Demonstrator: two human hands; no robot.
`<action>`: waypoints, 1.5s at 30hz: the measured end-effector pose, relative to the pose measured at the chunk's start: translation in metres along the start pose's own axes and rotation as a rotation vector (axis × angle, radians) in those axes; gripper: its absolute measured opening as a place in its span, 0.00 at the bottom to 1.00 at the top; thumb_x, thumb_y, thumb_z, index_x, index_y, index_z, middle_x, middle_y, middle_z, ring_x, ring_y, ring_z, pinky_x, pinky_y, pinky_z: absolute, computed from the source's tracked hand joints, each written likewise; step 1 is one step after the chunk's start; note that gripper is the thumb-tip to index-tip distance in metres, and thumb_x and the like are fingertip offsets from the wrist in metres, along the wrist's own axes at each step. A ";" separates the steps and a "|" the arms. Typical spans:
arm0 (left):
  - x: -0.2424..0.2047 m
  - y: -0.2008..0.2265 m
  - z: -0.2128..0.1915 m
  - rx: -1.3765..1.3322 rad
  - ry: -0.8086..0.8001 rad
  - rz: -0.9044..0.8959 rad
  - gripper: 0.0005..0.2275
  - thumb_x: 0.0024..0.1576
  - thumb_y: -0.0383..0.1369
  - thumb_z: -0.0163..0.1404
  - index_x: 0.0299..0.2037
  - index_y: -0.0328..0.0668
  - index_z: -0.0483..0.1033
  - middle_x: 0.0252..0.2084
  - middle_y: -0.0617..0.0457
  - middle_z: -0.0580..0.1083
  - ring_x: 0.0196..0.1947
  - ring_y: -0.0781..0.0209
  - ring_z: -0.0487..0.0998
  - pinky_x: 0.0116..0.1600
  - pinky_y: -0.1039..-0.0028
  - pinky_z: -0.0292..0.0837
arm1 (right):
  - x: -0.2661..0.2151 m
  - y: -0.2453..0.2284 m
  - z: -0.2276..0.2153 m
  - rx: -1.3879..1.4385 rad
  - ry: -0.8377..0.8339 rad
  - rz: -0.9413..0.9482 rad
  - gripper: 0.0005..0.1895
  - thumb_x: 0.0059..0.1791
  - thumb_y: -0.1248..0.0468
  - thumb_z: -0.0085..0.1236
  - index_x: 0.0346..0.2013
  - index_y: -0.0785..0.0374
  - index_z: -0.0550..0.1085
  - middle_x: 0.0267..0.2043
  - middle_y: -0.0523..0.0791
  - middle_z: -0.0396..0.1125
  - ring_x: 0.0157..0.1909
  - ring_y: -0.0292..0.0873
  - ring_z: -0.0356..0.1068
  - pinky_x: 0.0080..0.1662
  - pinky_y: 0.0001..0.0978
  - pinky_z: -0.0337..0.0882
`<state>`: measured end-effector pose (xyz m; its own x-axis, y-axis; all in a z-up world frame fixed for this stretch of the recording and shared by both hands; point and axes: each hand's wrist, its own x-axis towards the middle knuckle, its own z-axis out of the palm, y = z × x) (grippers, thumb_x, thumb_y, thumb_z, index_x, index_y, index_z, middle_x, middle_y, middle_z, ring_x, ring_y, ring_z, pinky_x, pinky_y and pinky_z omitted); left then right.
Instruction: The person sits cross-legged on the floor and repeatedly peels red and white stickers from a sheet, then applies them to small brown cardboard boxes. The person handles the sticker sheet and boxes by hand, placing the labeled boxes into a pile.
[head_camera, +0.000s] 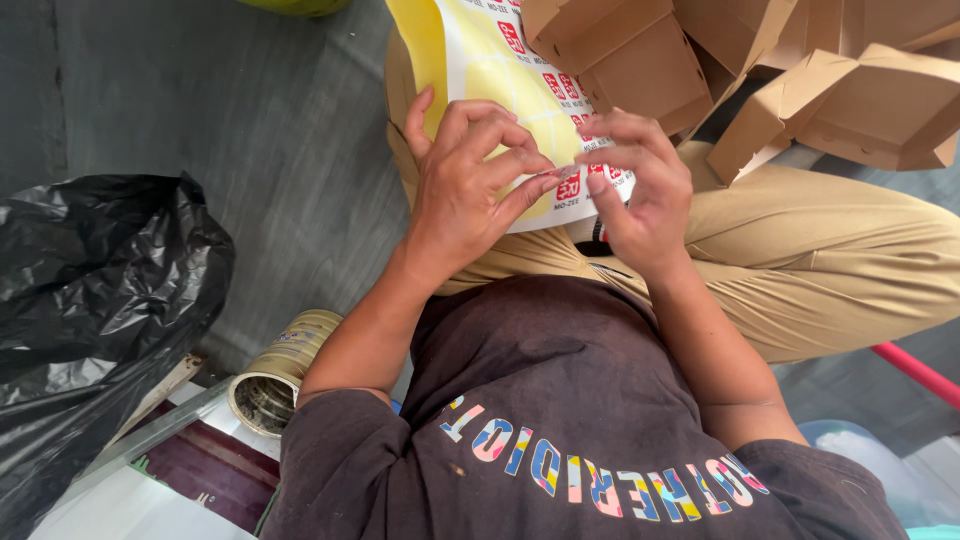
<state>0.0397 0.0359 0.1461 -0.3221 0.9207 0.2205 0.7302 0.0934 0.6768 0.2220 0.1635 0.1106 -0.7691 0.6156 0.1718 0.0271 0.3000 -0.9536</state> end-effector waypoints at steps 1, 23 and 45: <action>0.000 0.000 0.000 -0.029 0.007 -0.028 0.06 0.57 0.40 0.64 0.38 0.52 0.83 0.41 0.63 0.74 0.55 0.61 0.72 0.73 0.49 0.41 | 0.001 0.002 0.001 0.013 -0.003 0.032 0.12 0.58 0.62 0.56 0.51 0.66 0.75 0.60 0.51 0.69 0.65 0.49 0.68 0.73 0.52 0.60; 0.016 0.004 -0.008 -0.603 0.148 -0.347 0.08 0.63 0.34 0.58 0.43 0.37 0.76 0.45 0.54 0.76 0.50 0.65 0.77 0.60 0.72 0.70 | 0.030 0.112 0.009 1.231 0.565 0.274 0.21 0.54 0.58 0.42 0.58 0.64 0.70 0.56 0.46 0.69 0.58 0.45 0.68 0.58 0.42 0.65; 0.065 0.055 0.055 -0.604 0.207 -0.341 0.08 0.58 0.37 0.63 0.38 0.43 0.85 0.65 0.50 0.69 0.63 0.56 0.64 0.73 0.63 0.60 | 0.000 0.031 -0.008 1.144 0.495 -0.110 0.32 0.50 0.52 0.38 0.67 0.59 0.67 0.67 0.48 0.65 0.67 0.50 0.64 0.70 0.46 0.61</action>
<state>0.0917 0.1217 0.1590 -0.6237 0.7815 0.0163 0.1275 0.0811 0.9885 0.2274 0.1785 0.0829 -0.4027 0.9096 0.1025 -0.7826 -0.2841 -0.5539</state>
